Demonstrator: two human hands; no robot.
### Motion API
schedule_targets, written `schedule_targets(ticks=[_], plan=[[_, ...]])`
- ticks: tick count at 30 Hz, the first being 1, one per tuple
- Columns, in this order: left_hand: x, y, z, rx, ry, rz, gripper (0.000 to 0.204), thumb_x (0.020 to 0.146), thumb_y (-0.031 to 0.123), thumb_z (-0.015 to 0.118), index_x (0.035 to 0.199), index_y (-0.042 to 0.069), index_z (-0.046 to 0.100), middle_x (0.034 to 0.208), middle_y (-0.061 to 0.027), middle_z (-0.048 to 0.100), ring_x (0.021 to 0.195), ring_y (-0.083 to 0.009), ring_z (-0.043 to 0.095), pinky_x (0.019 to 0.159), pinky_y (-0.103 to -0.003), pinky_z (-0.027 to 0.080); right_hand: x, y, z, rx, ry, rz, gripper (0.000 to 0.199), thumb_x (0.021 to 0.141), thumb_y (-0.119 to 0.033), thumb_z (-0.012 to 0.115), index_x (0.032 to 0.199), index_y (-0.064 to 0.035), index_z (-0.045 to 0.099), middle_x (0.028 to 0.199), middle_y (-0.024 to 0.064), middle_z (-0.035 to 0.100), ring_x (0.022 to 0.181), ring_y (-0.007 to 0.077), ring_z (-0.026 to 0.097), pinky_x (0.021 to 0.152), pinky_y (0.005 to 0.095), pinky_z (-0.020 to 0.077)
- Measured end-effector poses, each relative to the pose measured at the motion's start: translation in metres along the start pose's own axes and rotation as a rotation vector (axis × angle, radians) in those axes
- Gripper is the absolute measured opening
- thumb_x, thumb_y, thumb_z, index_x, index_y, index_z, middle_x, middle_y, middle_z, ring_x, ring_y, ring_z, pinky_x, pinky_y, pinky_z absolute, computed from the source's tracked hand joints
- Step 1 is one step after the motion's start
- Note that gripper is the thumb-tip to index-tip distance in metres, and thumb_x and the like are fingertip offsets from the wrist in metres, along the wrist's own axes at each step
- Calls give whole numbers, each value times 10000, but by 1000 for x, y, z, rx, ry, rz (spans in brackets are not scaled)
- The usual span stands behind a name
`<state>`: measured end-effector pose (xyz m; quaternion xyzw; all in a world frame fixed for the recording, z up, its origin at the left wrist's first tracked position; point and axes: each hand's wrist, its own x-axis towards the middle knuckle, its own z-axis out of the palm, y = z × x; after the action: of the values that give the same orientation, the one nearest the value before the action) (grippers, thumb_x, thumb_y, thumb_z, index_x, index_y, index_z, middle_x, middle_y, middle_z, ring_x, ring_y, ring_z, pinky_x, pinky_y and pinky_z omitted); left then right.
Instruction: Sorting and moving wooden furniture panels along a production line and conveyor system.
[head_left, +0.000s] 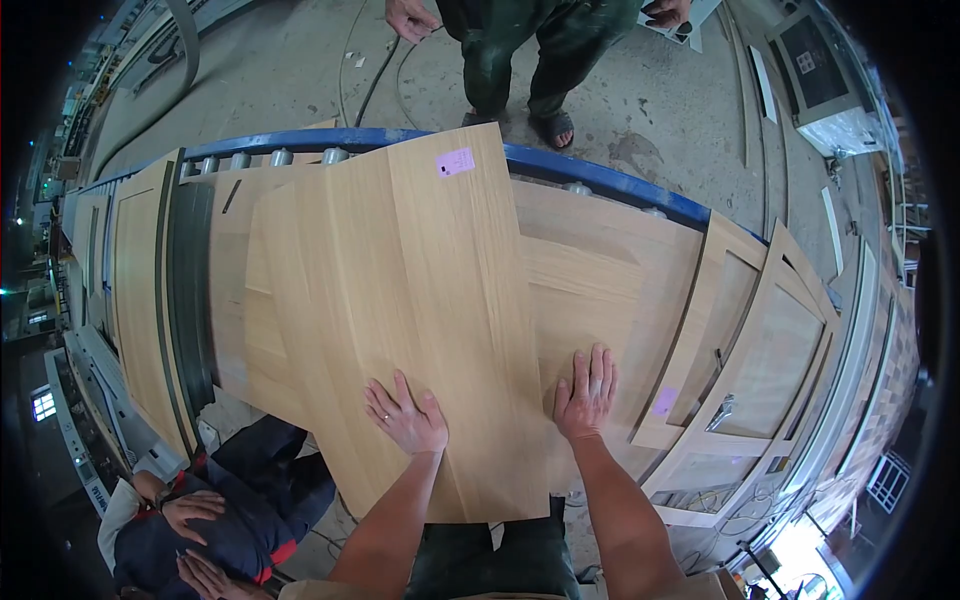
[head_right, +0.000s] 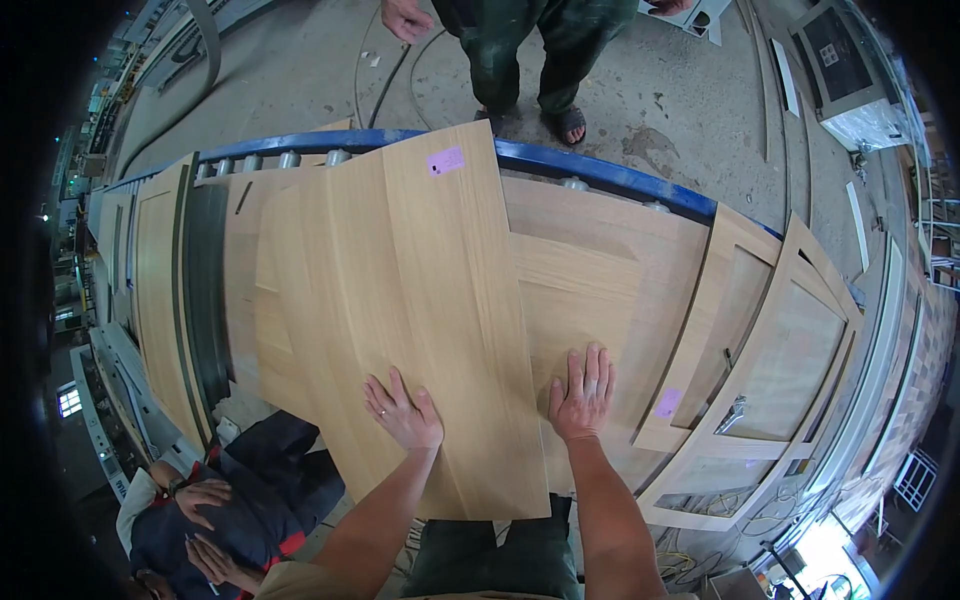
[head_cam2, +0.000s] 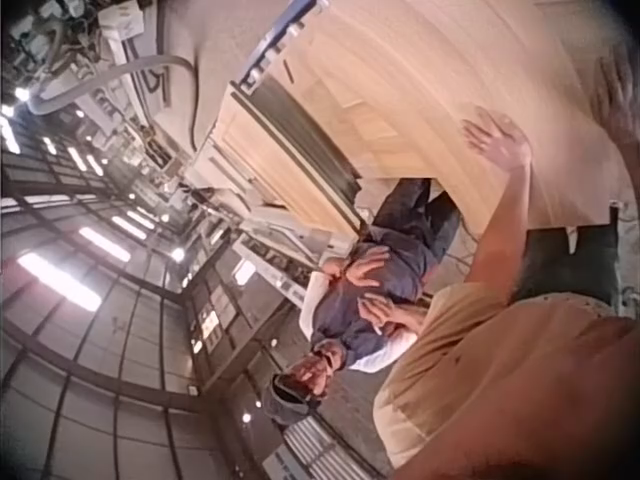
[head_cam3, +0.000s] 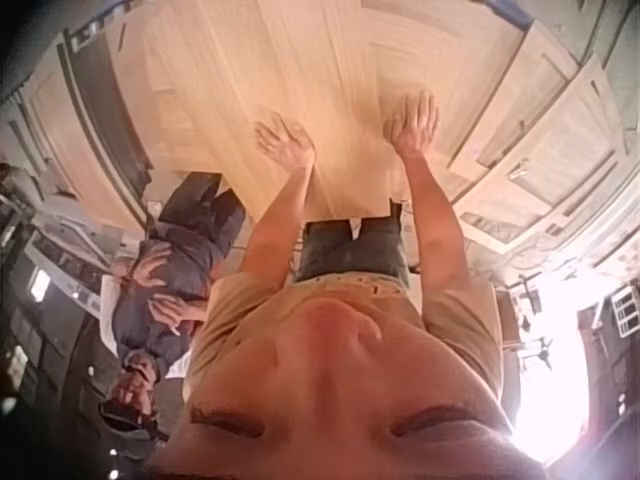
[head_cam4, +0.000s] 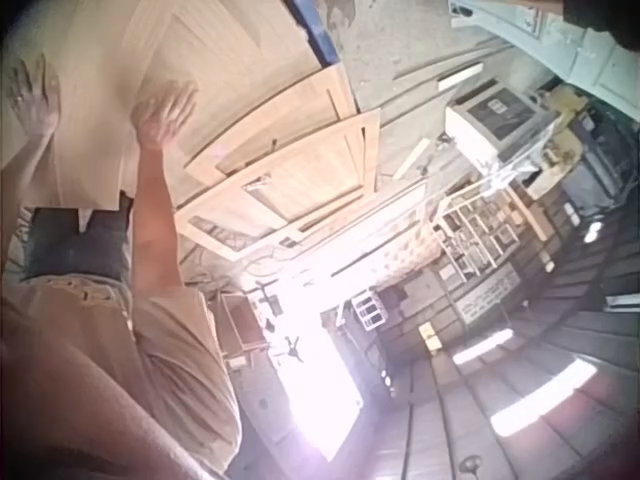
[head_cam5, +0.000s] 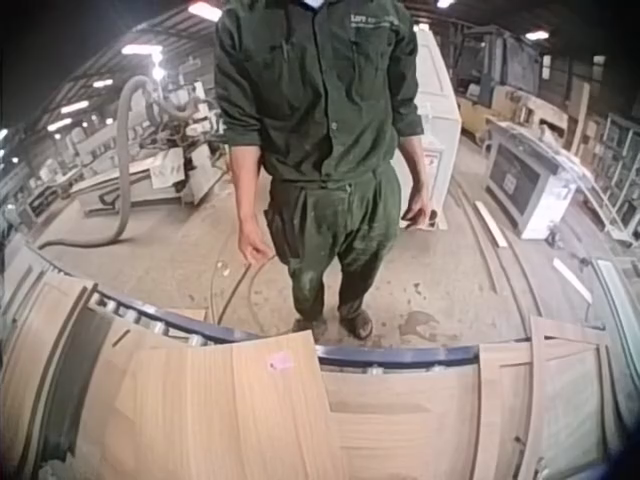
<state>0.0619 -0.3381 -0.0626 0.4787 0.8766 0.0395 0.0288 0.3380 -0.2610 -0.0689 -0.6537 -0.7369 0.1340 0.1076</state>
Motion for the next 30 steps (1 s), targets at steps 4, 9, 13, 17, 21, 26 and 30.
schedule_targets(ticks=[4,9,13,17,21,26,30], plan=[[-1,-2,1,-2,-2,-5,638,1006,427,452,1576,184,302,1606,-291,206,1484,-479,184,1190,-618,115,0,-3,-2,-13,4,-19,586,914,-269,584,1451,-78,450,1563,232,349,1461,431,293,1194,558,220],[-1,-1,2,-5,0,-3,640,1003,426,454,1576,181,305,1608,-290,202,1484,-481,184,1189,-623,114,0,-2,-2,-2,-8,-11,585,921,-273,576,1458,-85,441,1562,228,352,1463,430,291,1197,554,216],[-1,-2,3,9,-10,-6,641,1003,432,444,1574,174,309,1609,-291,197,1484,-484,180,1190,-624,112,0,-2,-1,-7,-4,-7,577,926,-275,570,1457,-85,447,1562,223,354,1463,427,294,1196,553,217],[0,-2,3,16,-12,-3,643,1006,440,431,1573,164,310,1608,-297,196,1484,-486,177,1191,-624,109,1,-2,-1,-10,-2,-9,579,927,-279,571,1458,-84,448,1562,222,355,1463,425,296,1196,551,219],[0,0,2,5,-7,5,643,1008,443,428,1574,161,308,1606,-302,198,1484,-488,176,1191,-623,107,1,0,-1,-11,-7,-8,583,927,-277,571,1461,-80,444,1562,222,357,1459,426,303,1193,557,225],[-1,-2,3,4,-1,3,636,1012,439,424,1573,161,309,1608,-300,196,1486,-486,169,1192,-620,103,2,-1,-2,-5,-3,-12,581,931,-273,568,1464,-79,442,1559,222,363,1456,429,311,1188,564,231],[-2,-2,4,21,-24,-12,632,1015,437,423,1571,160,308,1611,-297,192,1489,-483,165,1193,-618,100,0,-1,-1,2,2,-17,579,934,-272,564,1467,-82,440,1561,221,364,1460,427,308,1188,564,229]])
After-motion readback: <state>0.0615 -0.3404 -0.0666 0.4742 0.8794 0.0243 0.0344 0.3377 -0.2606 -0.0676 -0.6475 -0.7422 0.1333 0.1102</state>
